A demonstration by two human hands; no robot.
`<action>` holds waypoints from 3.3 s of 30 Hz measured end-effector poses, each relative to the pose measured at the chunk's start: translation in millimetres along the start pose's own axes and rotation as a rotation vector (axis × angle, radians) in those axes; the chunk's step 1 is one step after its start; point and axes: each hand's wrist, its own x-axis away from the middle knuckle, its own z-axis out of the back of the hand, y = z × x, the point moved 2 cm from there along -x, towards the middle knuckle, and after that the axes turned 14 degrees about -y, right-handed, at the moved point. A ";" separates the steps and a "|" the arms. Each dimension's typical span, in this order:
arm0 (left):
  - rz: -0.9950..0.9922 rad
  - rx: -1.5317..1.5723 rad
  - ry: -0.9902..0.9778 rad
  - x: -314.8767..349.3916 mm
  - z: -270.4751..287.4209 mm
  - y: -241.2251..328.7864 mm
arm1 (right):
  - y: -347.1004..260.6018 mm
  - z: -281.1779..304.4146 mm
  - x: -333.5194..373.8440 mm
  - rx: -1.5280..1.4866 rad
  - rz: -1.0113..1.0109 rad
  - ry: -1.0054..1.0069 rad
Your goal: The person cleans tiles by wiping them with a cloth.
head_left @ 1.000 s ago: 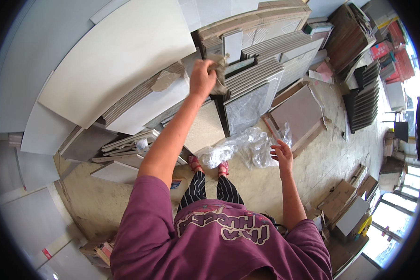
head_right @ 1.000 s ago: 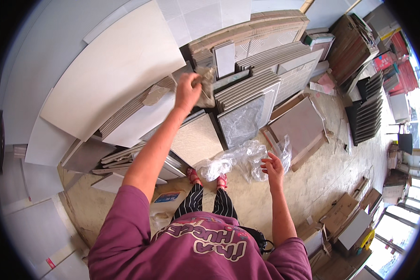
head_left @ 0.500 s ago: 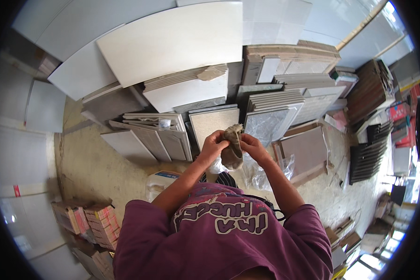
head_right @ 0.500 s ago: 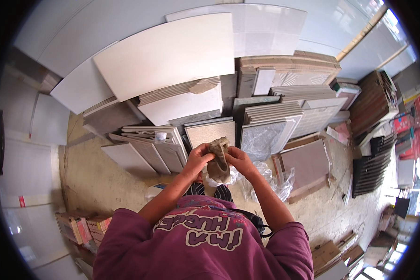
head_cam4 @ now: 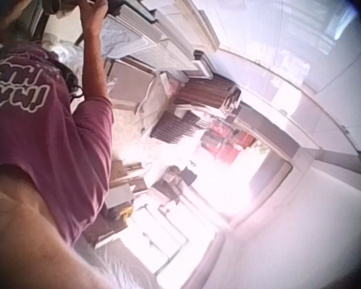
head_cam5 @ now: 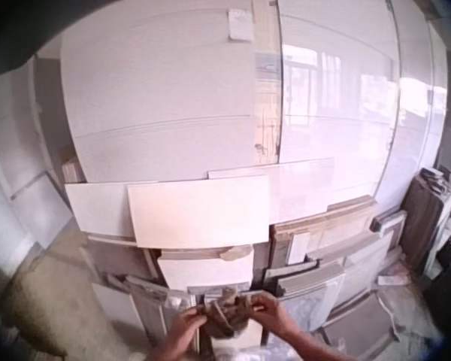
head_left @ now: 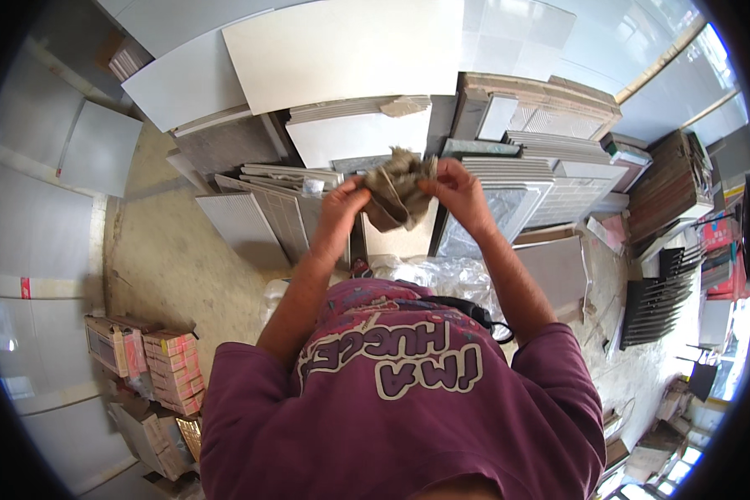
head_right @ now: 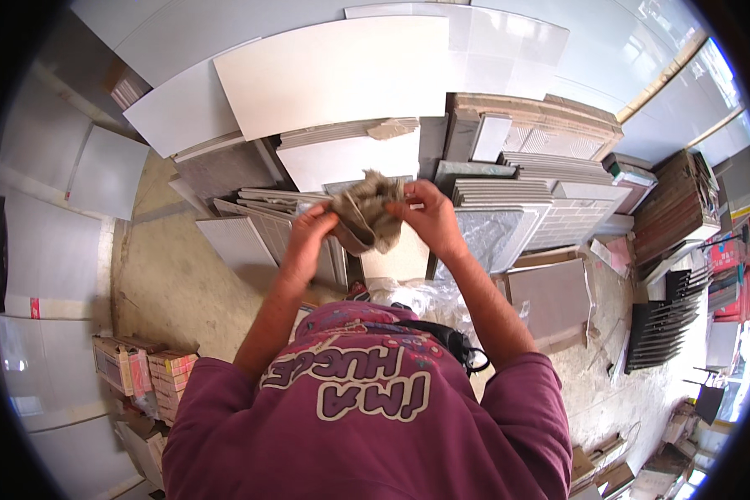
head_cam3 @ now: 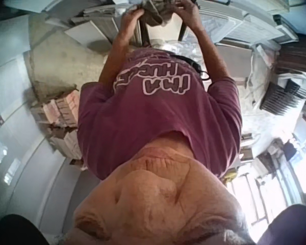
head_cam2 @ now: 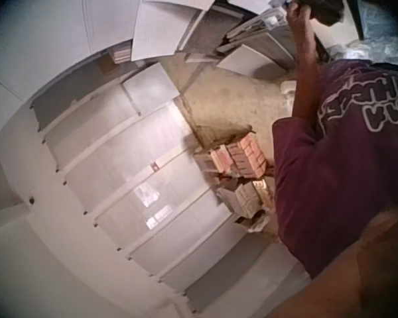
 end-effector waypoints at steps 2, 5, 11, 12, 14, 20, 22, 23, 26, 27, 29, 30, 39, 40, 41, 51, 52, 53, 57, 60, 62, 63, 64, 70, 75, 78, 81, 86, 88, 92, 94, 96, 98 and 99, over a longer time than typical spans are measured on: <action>-0.024 -0.009 0.113 2.4 4.9 10.8 | -14.4 7.5 2.1 -0.093 0.025 0.022; -0.111 0.144 0.185 6.9 8.0 30.6 | -26.3 21.9 9.1 -0.094 0.087 0.092; -0.199 0.293 0.210 4.9 18.2 41.7 | -34.3 34.9 31.9 -0.017 0.046 0.182; -0.199 0.290 0.199 3.8 15.3 43.8 | -31.8 34.4 35.5 0.029 0.008 0.158; -0.185 0.255 0.174 0.8 7.9 44.3 | -24.9 33.0 41.6 0.120 -0.072 0.109; -0.013 -0.011 0.039 -7.1 -48.0 34.6 | -41.4 2.1 44.8 0.097 0.000 -0.029; 0.042 -0.027 0.002 -9.9 -57.0 16.2 | -33.8 -8.1 43.4 0.092 -0.052 -0.054; 0.062 -0.043 0.011 -8.6 -59.7 9.3 | -27.0 -9.1 43.3 0.136 -0.054 -0.020; 0.066 0.026 0.020 -6.5 -65.4 0.1 | -19.4 -5.7 48.3 0.186 -0.077 0.018; 0.061 0.020 0.051 -6.0 -65.5 -1.5 | -19.3 -3.7 50.4 0.188 -0.090 0.019; 0.052 0.009 0.107 -6.8 -64.6 -8.9 | -16.8 6.7 51.9 0.200 -0.038 0.105; 0.043 0.010 0.084 -6.4 -60.5 -14.5 | -18.6 12.9 51.1 0.205 -0.009 0.143; 0.189 -0.109 -0.116 11.9 -62.2 -33.4 | -93.0 73.5 80.9 -0.180 0.287 0.170; 0.186 -0.116 -0.137 10.9 -63.6 -36.2 | -62.6 86.6 84.9 -0.202 0.173 0.126; 0.221 -0.132 -0.127 10.2 -63.1 -38.2 | -38.6 93.4 87.0 0.102 -0.248 0.101; 0.159 -0.328 -0.152 -11.7 -60.2 -34.4 | -43.6 155.4 105.6 0.124 0.031 0.372; 0.078 -0.355 -0.177 -20.1 -58.7 -41.1 | -35.3 153.3 102.1 0.195 -0.049 0.336; -0.002 -0.381 -0.189 -27.4 -52.2 -54.3 | -34.7 143.0 97.4 0.419 -0.049 0.352; -0.011 -0.645 -0.251 -37.9 -75.5 -36.1 | -57.8 114.9 88.0 0.081 0.070 0.174; -0.070 -0.763 -0.309 -51.0 -88.2 -31.5 | -72.2 94.9 75.4 0.036 0.111 0.071; -0.189 -0.785 -0.337 -61.5 -89.6 -40.8 | -85.4 83.1 71.8 0.051 0.133 0.026; -0.217 -0.771 -0.275 -61.0 -92.1 -42.4 | -90.6 80.2 72.0 0.059 0.143 0.006; -0.197 -0.764 -0.299 -63.9 -89.9 -46.7 | -93.6 79.3 72.6 0.042 0.156 -0.006; -0.005 -0.640 -0.462 -64.3 -68.1 -73.5 | -102.7 83.3 82.8 -0.005 0.226 0.061; 0.037 -0.497 -0.485 -50.0 -76.4 -26.2 | -98.3 98.1 99.8 0.028 0.182 0.156; 0.155 -0.314 -0.451 -47.1 -70.7 8.9 | -102.6 105.8 109.4 0.009 0.186 0.200; 0.257 -0.100 -0.475 -61.2 -84.3 50.6 | -122.1 117.2 113.6 -0.047 0.125 0.243; 0.266 0.005 -0.451 -86.3 -79.3 61.5 | -90.5 125.1 92.6 -0.010 0.005 0.187; 0.465 0.027 -0.568 -75.5 -47.4 -1.5 | -17.9 111.2 93.5 0.097 -0.314 0.083; 0.852 0.438 -0.493 -7.7 -23.0 -109.7 | 85.5 70.5 109.9 -0.023 -0.487 0.064; 0.814 0.390 -0.414 2.2 -22.5 -115.3 | 100.7 70.0 116.6 -0.026 -0.468 -0.002; 0.762 0.297 -0.379 4.3 -10.9 -120.6 | 97.0 80.3 117.8 -0.018 -0.506 -0.033; 0.747 0.190 -0.378 -7.6 1.7 -111.6 | 90.8 94.9 117.0 -0.104 -0.523 -0.043; 0.762 0.154 -0.385 -11.5 -0.5 -100.7 | 80.8 97.5 115.4 -0.120 -0.493 -0.017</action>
